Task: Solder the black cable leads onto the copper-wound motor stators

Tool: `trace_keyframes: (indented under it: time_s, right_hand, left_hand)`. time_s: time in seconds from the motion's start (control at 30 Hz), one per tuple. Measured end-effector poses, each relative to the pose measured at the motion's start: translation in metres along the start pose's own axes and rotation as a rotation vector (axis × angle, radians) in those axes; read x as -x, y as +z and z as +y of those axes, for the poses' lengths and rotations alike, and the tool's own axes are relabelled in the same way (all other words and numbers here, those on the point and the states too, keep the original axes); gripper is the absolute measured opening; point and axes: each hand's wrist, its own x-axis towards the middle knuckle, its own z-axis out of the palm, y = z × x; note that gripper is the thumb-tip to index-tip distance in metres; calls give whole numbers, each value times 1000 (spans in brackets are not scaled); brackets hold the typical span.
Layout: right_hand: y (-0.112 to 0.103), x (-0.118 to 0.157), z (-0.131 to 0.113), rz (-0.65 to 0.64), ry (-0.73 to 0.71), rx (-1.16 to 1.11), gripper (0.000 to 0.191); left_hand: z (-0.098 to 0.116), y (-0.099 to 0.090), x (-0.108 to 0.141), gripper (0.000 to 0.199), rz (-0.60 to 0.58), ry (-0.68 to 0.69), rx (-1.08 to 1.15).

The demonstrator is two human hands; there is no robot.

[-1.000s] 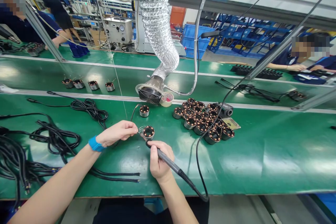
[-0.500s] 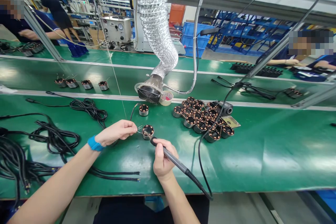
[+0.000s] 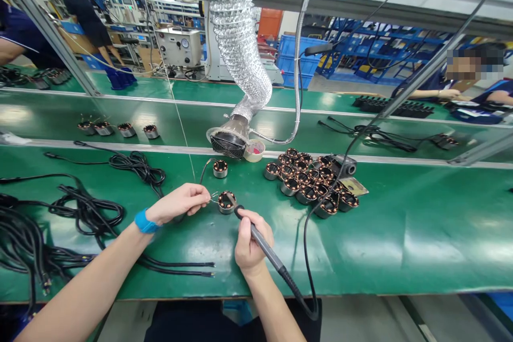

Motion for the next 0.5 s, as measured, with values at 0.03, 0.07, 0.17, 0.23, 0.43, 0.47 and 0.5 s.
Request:
trace_keyframes:
  time_s: [0.03,0.07,0.17,0.23,0.43,0.47,0.5]
  right_hand:
    - [-1,-1,-1,-1,-8,1,25]
    - [-2,-2,-1,-6,-16,1,23]
    - [-9,-6,-1,-36,-46,2,21]
    - [-13,-9,2,-37,-90,25,22]
    - [-8,-20,1,29,-76,37,23]
    - [-5,-21,-1,30,-83,50,21]
    - [-3,-22,-2,29,-89,68,20]
  left_hand:
    - [5,1,6,27,81,88,-97]
    - [12,2,14,25,191,188,-197]
    - [36,-5,45,22,522,412,-416]
    - [48,-26,60,22,595,409,-428]
    - [34,-203,47,20,951,266,326]
    - [27,-238,39,17,1084,248,376]
    - [20,-271,31,18,1202,208,354]
